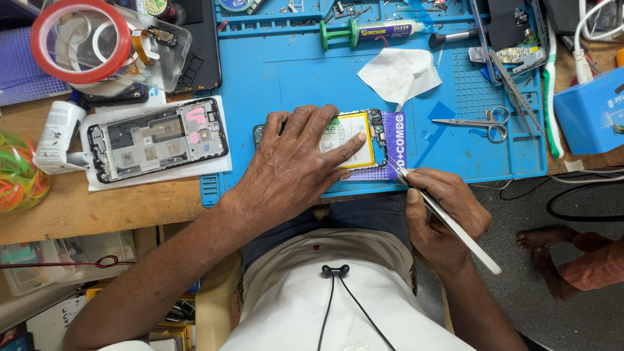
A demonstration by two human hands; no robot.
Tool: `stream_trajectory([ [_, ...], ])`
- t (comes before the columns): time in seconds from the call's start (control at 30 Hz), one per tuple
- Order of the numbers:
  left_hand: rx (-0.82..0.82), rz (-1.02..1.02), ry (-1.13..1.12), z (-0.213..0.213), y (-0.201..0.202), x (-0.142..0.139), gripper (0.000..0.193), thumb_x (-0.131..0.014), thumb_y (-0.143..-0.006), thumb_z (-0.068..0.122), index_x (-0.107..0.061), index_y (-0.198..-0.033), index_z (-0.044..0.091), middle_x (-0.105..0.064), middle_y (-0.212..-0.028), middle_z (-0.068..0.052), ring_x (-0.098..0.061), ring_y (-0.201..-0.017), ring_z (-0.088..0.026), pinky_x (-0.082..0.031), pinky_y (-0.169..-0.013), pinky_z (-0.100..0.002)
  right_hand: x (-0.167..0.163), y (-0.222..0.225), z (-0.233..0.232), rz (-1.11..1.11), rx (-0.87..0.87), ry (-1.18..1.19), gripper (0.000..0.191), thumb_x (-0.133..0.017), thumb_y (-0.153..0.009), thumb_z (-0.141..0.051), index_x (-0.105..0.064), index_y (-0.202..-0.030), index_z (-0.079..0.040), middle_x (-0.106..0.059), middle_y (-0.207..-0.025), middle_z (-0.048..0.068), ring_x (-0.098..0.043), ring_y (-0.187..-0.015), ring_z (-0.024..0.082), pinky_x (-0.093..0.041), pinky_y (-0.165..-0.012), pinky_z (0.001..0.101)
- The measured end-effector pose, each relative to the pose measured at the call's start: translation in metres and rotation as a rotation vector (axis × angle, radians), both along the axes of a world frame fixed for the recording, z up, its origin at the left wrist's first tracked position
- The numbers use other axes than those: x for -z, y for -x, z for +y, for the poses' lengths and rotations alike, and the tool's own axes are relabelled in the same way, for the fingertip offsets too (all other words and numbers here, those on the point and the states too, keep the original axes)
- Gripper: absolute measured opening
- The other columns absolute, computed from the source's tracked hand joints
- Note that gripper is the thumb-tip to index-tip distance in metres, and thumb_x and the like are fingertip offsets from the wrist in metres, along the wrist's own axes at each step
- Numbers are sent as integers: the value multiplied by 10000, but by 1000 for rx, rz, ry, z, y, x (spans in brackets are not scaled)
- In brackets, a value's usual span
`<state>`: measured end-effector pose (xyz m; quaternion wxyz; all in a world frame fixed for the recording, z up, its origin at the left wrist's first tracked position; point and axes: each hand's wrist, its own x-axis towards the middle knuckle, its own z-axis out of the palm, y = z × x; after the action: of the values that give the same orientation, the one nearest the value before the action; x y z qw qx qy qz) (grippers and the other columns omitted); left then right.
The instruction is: The person disassembles a smartphone, removes the battery, and uses tweezers to adjust internal components and connectors. They then place a new battery into the phone chassis and continue working on the internal assembly.
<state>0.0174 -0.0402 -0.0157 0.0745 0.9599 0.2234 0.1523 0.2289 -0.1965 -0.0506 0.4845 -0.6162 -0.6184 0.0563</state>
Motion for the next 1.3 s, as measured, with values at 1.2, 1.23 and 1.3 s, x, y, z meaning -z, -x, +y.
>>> stream_trajectory([
  [1.2,-4,-2,6,0,0,-1,519,-722,-903,400,-625,-1390,252,-511,-1377,-167,-482,-1266,-326,-386,-964,-527,0,4,-1,-4,-24,34,292,-724,-878,74,-685,-1143,-43,-690,-1227,139,-732,-1143,231,-664,-933,297],
  [1.23,-4,0,4,0,0,-1,519,-722,-902,399,-626,-1391,252,-512,-1376,-167,-482,-1265,-326,-387,-964,-526,1,4,-1,-1,-24,26,286,-723,-884,74,-685,-1142,-43,-691,-1227,139,-732,-1146,231,-664,-937,299],
  [1.3,-4,0,9,0,0,-1,522,-722,-901,396,-628,-1394,252,-514,-1375,-167,-483,-1262,-325,-387,-959,-526,2,4,-1,5,-21,10,274,-721,-895,73,-686,-1140,-42,-692,-1228,139,-733,-1152,231,-664,-944,303],
])
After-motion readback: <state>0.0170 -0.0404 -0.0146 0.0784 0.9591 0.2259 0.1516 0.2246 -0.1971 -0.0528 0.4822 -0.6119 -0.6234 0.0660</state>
